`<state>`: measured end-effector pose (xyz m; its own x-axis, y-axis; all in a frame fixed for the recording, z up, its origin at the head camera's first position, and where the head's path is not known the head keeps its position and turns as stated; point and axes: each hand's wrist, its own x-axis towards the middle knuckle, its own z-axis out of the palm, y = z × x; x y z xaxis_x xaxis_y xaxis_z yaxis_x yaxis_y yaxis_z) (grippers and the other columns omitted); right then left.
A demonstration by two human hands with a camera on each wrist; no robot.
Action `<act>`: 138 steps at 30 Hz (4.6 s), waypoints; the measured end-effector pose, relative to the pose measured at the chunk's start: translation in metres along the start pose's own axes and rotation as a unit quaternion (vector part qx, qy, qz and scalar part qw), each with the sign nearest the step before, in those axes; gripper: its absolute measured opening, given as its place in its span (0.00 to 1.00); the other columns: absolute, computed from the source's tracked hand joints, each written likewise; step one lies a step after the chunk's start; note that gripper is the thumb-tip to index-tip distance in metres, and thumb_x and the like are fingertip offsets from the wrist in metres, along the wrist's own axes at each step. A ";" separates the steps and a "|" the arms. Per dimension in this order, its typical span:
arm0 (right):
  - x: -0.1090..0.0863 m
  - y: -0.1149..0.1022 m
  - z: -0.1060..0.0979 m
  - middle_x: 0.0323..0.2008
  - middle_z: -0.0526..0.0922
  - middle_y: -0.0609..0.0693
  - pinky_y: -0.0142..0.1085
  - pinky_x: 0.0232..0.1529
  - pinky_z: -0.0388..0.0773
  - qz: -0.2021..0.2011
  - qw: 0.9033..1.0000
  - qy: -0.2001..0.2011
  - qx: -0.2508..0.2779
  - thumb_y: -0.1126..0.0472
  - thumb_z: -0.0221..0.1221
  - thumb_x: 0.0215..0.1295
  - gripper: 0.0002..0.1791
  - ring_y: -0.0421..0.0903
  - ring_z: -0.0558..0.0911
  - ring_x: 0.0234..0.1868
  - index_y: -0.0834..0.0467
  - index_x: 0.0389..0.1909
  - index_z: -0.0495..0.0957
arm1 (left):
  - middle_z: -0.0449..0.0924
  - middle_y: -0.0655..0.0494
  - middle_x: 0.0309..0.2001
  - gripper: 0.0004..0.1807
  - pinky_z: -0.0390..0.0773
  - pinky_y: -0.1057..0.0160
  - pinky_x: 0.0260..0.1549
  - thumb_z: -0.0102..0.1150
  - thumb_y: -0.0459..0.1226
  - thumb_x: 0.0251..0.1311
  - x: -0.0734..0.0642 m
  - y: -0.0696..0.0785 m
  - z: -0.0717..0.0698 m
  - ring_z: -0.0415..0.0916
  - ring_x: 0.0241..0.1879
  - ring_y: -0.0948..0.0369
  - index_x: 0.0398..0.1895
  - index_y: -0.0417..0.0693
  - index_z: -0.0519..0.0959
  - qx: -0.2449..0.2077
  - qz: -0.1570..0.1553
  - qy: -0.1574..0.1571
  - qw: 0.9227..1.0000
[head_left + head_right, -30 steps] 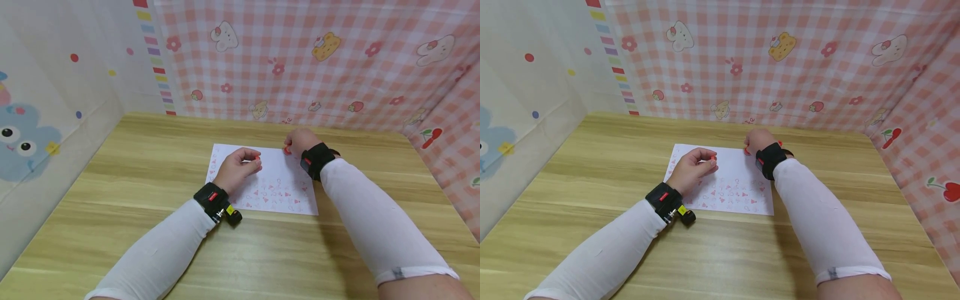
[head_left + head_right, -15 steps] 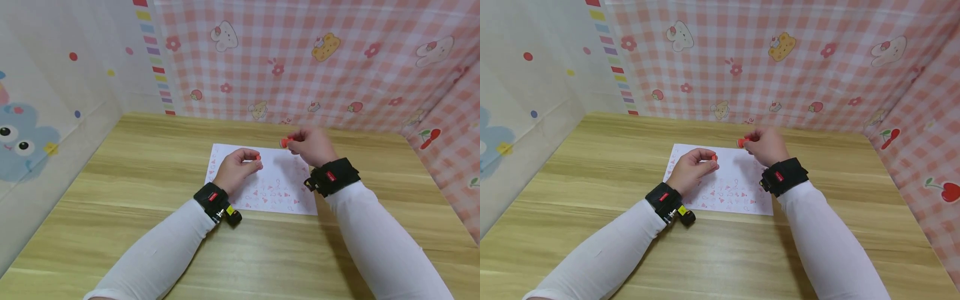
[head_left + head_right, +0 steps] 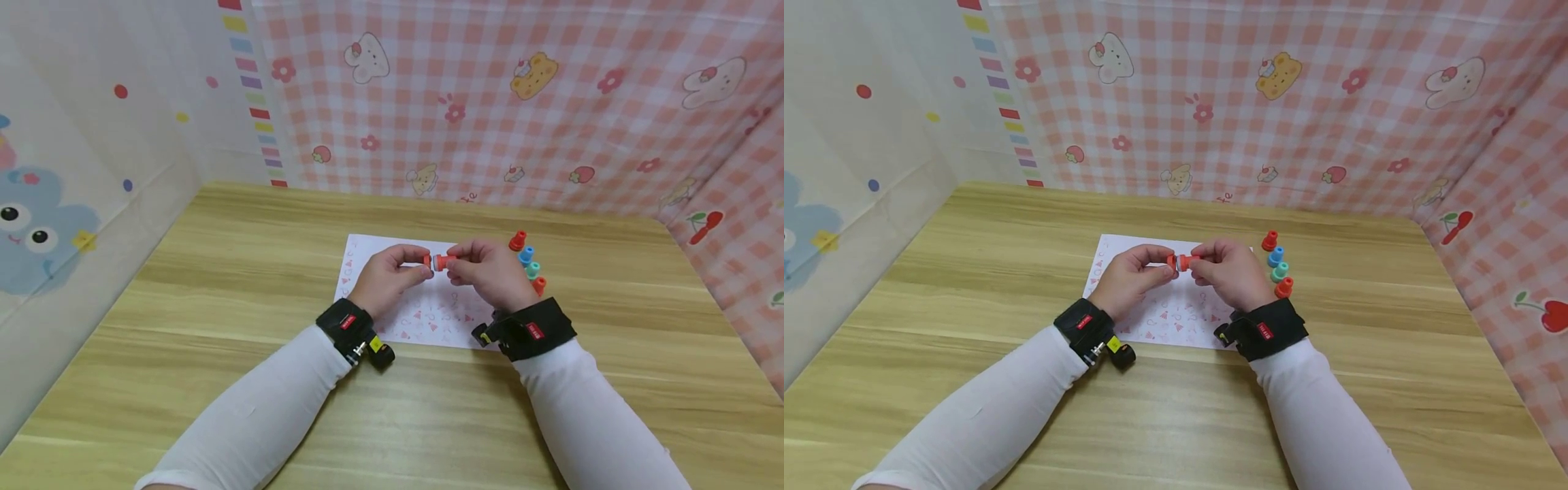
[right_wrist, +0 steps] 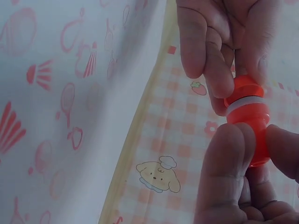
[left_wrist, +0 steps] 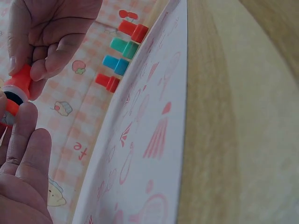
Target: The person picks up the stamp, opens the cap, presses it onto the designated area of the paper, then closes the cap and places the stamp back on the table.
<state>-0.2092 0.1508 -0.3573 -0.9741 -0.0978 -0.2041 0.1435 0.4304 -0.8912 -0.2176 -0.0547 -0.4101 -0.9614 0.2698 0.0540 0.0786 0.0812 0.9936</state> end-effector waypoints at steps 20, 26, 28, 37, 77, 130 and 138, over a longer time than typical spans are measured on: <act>-0.001 0.001 0.006 0.52 0.88 0.62 0.38 0.51 0.87 -0.008 1.000 -0.012 0.004 0.59 0.65 0.74 0.14 0.53 0.89 0.44 0.59 0.55 0.83 | 0.88 0.50 0.51 0.14 0.86 0.62 0.51 0.70 0.36 0.68 -0.003 -0.002 -0.001 0.89 0.46 0.60 0.55 0.45 0.85 -0.019 -0.005 -0.006 1.000; -0.001 0.002 0.007 0.53 0.88 0.62 0.37 0.51 0.87 -0.001 1.000 -0.016 0.003 0.58 0.65 0.74 0.14 0.52 0.89 0.44 0.58 0.55 0.83 | 0.89 0.50 0.51 0.14 0.85 0.62 0.51 0.70 0.36 0.67 -0.002 -0.002 0.000 0.89 0.46 0.60 0.54 0.45 0.85 -0.016 -0.005 -0.007 1.000; -0.001 0.002 0.007 0.52 0.88 0.62 0.37 0.51 0.87 0.001 1.000 -0.015 0.002 0.58 0.65 0.74 0.14 0.52 0.89 0.44 0.58 0.55 0.83 | 0.89 0.51 0.51 0.14 0.85 0.62 0.51 0.70 0.36 0.67 -0.002 -0.002 0.000 0.89 0.47 0.60 0.54 0.46 0.85 -0.012 -0.005 -0.006 1.000; 0.000 0.001 0.007 0.51 0.89 0.62 0.49 0.57 0.85 0.006 1.000 -0.010 -0.014 0.59 0.65 0.75 0.12 0.53 0.88 0.43 0.58 0.54 0.84 | 0.89 0.51 0.51 0.14 0.84 0.63 0.50 0.70 0.36 0.68 -0.002 -0.001 0.001 0.89 0.46 0.61 0.55 0.46 0.85 -0.004 0.003 -0.005 1.000; -0.008 -0.002 0.002 0.45 0.89 0.59 0.49 0.54 0.85 -0.044 0.997 0.020 -0.063 0.56 0.63 0.76 0.12 0.49 0.87 0.39 0.58 0.52 0.85 | 0.85 0.47 0.57 0.19 0.83 0.63 0.52 0.67 0.36 0.70 -0.002 0.006 0.006 0.88 0.47 0.59 0.62 0.41 0.79 -0.008 0.024 -0.017 1.000; 0.042 0.065 -0.168 0.57 0.80 0.69 0.53 0.50 0.75 0.077 0.934 0.056 -0.343 0.70 0.49 0.73 0.21 0.63 0.75 0.50 0.66 0.63 0.78 | 0.53 0.43 0.84 0.39 0.42 0.38 0.82 0.59 0.57 0.72 -0.006 0.018 -0.003 0.43 0.84 0.37 0.80 0.50 0.65 0.365 0.017 -0.019 0.931; 0.045 0.061 -0.164 0.59 0.79 0.70 0.53 0.52 0.76 0.084 0.930 0.043 -0.354 0.69 0.48 0.75 0.23 0.63 0.75 0.50 0.66 0.67 0.76 | 0.53 0.43 0.84 0.39 0.42 0.37 0.82 0.60 0.57 0.72 -0.006 0.021 -0.004 0.44 0.84 0.36 0.80 0.51 0.65 0.386 0.016 -0.009 0.922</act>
<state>-0.2727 0.3198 -0.3540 -0.9630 0.0830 -0.2563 0.1731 0.9196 -0.3527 -0.2107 -0.0585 -0.3889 -0.9517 0.2982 0.0734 0.2771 0.7308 0.6238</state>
